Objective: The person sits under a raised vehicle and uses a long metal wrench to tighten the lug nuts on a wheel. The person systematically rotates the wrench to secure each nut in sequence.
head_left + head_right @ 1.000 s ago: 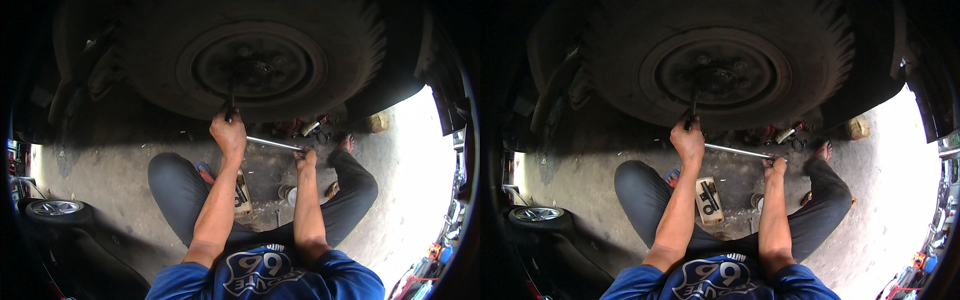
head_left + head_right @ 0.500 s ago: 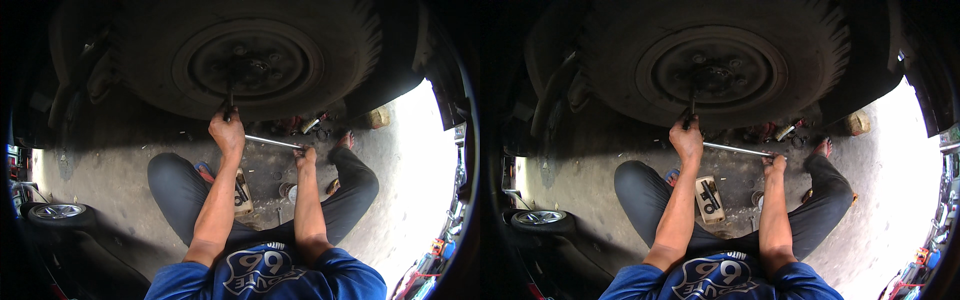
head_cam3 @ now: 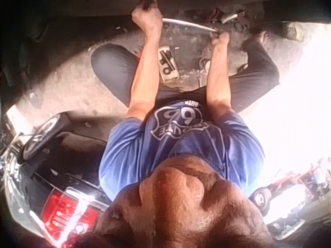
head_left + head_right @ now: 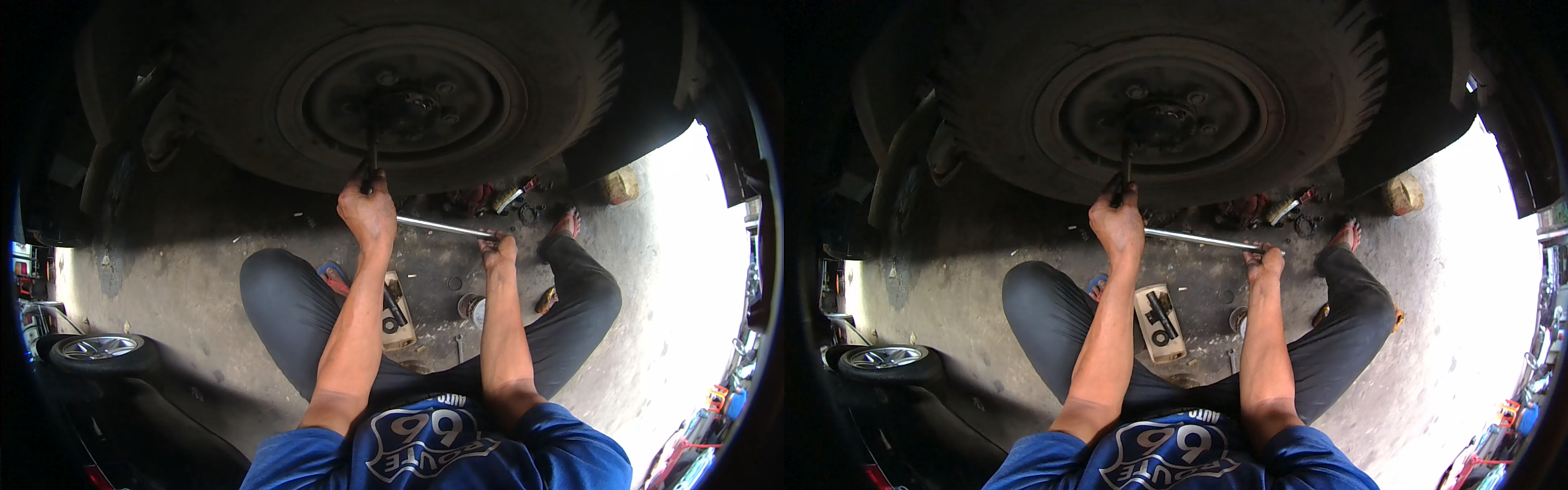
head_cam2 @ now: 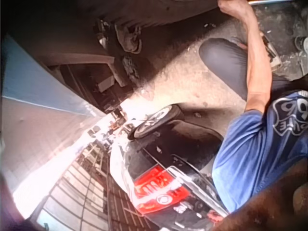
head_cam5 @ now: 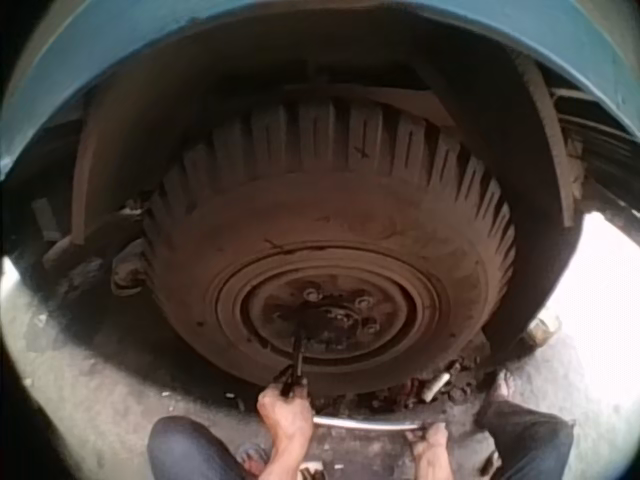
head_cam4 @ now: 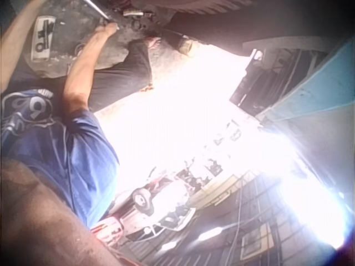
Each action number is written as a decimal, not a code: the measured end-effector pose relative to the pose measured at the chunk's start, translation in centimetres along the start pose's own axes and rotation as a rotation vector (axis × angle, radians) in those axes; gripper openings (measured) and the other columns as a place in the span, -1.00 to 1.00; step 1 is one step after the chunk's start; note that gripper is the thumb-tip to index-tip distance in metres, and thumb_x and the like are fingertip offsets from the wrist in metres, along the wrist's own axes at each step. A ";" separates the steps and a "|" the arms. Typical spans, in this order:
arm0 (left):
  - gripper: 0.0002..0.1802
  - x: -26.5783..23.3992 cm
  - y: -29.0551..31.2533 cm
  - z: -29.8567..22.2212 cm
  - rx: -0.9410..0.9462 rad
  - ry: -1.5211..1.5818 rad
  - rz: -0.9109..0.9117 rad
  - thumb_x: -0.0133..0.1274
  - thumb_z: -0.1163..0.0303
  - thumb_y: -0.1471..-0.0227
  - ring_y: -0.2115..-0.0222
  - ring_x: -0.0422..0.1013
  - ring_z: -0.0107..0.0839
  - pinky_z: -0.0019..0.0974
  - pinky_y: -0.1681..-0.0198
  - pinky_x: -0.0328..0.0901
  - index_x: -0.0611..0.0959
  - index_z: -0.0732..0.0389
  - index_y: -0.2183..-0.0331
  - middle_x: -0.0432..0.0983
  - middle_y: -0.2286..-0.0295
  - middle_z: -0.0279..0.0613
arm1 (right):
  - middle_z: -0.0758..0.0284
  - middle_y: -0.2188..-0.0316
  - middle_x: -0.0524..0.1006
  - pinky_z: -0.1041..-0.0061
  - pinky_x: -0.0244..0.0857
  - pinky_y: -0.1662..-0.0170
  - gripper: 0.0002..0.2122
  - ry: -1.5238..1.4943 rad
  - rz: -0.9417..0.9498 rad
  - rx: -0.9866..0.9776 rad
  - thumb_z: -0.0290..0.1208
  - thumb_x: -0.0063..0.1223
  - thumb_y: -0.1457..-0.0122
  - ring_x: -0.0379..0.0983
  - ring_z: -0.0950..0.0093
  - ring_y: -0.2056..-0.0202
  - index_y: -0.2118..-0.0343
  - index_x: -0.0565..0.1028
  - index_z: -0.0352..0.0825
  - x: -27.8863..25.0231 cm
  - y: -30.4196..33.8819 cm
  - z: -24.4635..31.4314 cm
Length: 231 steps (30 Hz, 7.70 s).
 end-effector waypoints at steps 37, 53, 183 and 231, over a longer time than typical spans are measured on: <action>-0.87 4.8 1.7 6.8 -0.801 1.056 0.110 0.14 0.43 -0.08 0.61 0.35 -0.41 -0.32 0.59 0.31 0.62 0.27 0.31 0.47 0.56 -0.25 | 0.48 0.58 0.22 0.58 0.04 0.52 -0.57 -0.095 1.260 -0.766 0.17 -0.26 -0.35 0.08 0.61 0.59 0.27 0.37 -0.17 25.7 43.9 13.5; -0.76 7.2 3.9 3.9 -1.055 2.050 0.647 -0.01 0.42 -0.17 0.57 0.29 -0.54 -0.53 0.59 0.26 0.54 0.43 0.23 0.43 0.47 -0.16 | 0.00 0.25 0.58 0.17 0.47 0.16 -0.76 1.817 2.142 -0.930 -0.68 0.02 0.07 0.57 0.11 0.17 0.28 0.55 -0.45 24.9 54.6 -38.4; -0.67 -0.5 0.5 1.7 -0.239 0.356 -0.024 0.21 0.51 0.05 0.29 0.55 -0.26 -0.26 0.12 0.35 0.68 0.45 0.19 0.66 0.28 0.09 | 0.24 0.41 0.43 0.09 0.35 0.07 -0.82 -0.133 0.469 -0.396 -0.29 -0.32 -0.42 0.39 0.30 0.30 0.21 0.34 -0.23 10.1 12.6 15.8; -0.84 2.7 1.9 6.8 -0.719 0.971 0.127 0.26 0.46 0.06 0.67 0.36 -0.44 -0.36 0.63 0.26 0.57 0.21 0.50 0.43 0.62 -0.28 | 0.26 0.36 0.44 0.24 0.49 0.21 -0.71 0.223 0.967 -1.037 -0.31 -0.19 -0.42 0.45 0.43 0.36 -0.10 0.21 -0.32 22.7 43.1 13.0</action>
Point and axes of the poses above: each hand's wrist, its own y-axis away from the middle knuckle, its own x-axis out of the palm, z = x × y, the point moved 10 cm from there along -y, towards the middle knuckle
